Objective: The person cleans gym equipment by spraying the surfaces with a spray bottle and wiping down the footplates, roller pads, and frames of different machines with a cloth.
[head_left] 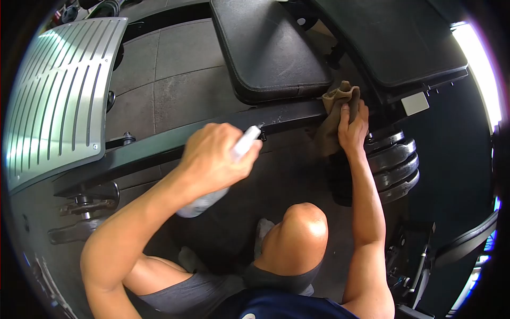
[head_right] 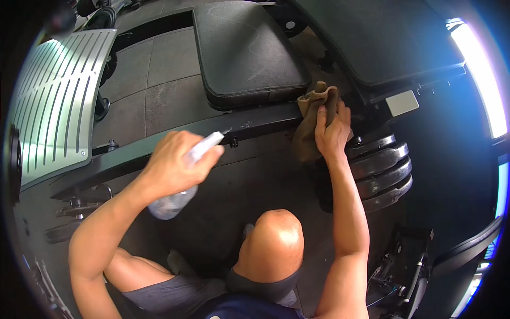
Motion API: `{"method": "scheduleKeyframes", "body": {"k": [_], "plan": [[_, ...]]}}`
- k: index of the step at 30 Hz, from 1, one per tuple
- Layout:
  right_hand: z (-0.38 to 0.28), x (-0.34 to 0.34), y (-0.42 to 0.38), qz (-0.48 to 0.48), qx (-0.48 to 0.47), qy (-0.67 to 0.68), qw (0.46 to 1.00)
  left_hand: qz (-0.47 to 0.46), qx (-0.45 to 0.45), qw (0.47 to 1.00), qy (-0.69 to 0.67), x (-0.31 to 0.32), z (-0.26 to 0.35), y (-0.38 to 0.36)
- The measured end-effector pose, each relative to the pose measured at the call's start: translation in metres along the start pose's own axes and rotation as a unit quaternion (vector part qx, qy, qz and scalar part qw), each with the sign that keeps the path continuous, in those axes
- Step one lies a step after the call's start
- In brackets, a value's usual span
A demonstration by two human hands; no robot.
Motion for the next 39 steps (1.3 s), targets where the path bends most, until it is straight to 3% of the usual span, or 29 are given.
{"method": "scheduleKeyframes", "body": {"k": [1,3,4,5,7,8,9,10,12,14,15,17,19,20,22,23,25,28,31,34,35,38,39], "plan": [[-0.001,0.001,0.0,-0.001,-0.005,-0.006,1.0,0.002,-0.003,1.0,0.018,-0.012,-0.005,-0.012],[-0.023,0.0,-0.008,0.049,-0.025,-0.017,0.998,-0.011,-0.103,0.994,0.036,-0.042,-0.03,-0.045],[-0.037,0.001,-0.014,0.074,-0.035,-0.021,0.996,0.047,-0.051,0.995,0.066,-0.061,-0.03,-0.065],[-0.051,0.014,-0.022,0.038,-0.07,-0.028,0.996,0.103,0.001,0.99,0.097,-0.076,-0.027,-0.09],[-0.138,0.017,-0.038,0.027,-0.19,0.036,0.981,0.138,0.001,0.986,0.093,-0.091,-0.029,-0.13],[-0.179,0.03,-0.049,-0.03,-0.239,0.073,0.968,0.144,-0.006,0.986,0.083,-0.094,-0.023,-0.141],[-0.211,0.044,-0.064,-0.013,-0.282,0.105,0.954,0.149,-0.011,0.986,0.07,-0.094,-0.018,-0.151],[-0.246,0.064,-0.066,-0.119,-0.249,0.144,0.95,0.15,-0.044,0.987,0.045,-0.093,-0.017,-0.162],[-0.327,0.097,-0.095,-0.226,-0.339,0.149,0.901,0.162,-0.08,0.983,-0.02,-0.081,-0.015,-0.178],[-0.388,0.082,-0.103,-0.095,-0.463,0.125,0.872,0.127,-0.097,0.984,-0.082,-0.067,-0.012,-0.185],[-0.402,0.085,-0.099,-0.113,-0.479,0.106,0.864,0.125,-0.092,0.981,-0.113,-0.064,-0.011,-0.185],[-0.386,0.09,-0.098,-0.185,-0.497,0.097,0.842,0.123,-0.094,0.976,-0.155,-0.061,-0.008,-0.191],[-0.319,0.121,-0.117,-0.26,-0.549,-0.039,0.794,0.125,-0.088,0.968,-0.198,-0.063,-0.005,-0.196],[-0.272,0.103,-0.105,-0.164,-0.5,-0.023,0.85,0.086,-0.04,0.974,-0.207,-0.064,-0.003,-0.194],[-0.182,0.061,-0.065,-0.122,-0.342,0.022,0.931,0.063,0.0,0.981,-0.184,-0.064,-0.006,-0.2],[-0.157,0.042,-0.057,-0.041,-0.348,-0.004,0.937,0.048,0.023,0.983,-0.176,-0.062,-0.011,-0.202],[-0.118,0.032,-0.044,-0.011,-0.352,-0.071,0.933,0.062,0.036,0.986,-0.153,-0.067,-0.016,-0.205],[-0.149,0.04,-0.049,-0.05,-0.344,-0.042,0.937,0.08,0.053,0.984,-0.147,-0.076,-0.022,-0.207],[-0.245,0.071,-0.073,-0.129,-0.362,0.09,0.919,0.07,0.056,0.982,-0.168,-0.076,-0.021,-0.206],[-0.362,0.101,-0.121,-0.108,-0.534,0.043,0.837,0.048,0.067,0.98,-0.18,-0.069,-0.022,-0.202],[-0.393,0.099,-0.117,-0.106,-0.516,0.053,0.848,0.036,0.07,0.98,-0.183,-0.066,-0.021,-0.201],[-0.369,0.089,-0.107,-0.069,-0.556,0.087,0.823,0.021,0.059,0.98,-0.186,-0.065,-0.02,-0.202],[-0.339,0.084,-0.101,-0.103,-0.561,0.071,0.818,0.015,0.058,0.98,-0.19,-0.067,-0.021,-0.204]]}}
Point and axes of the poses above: each hand's wrist, its own y-axis towards the middle knuckle, its own x-axis out of the palm, z = x × y, the point moved 8 cm from there along y, towards the middle knuckle, and after that the axes turned 3 degrees about x, right-handed, at the moved point
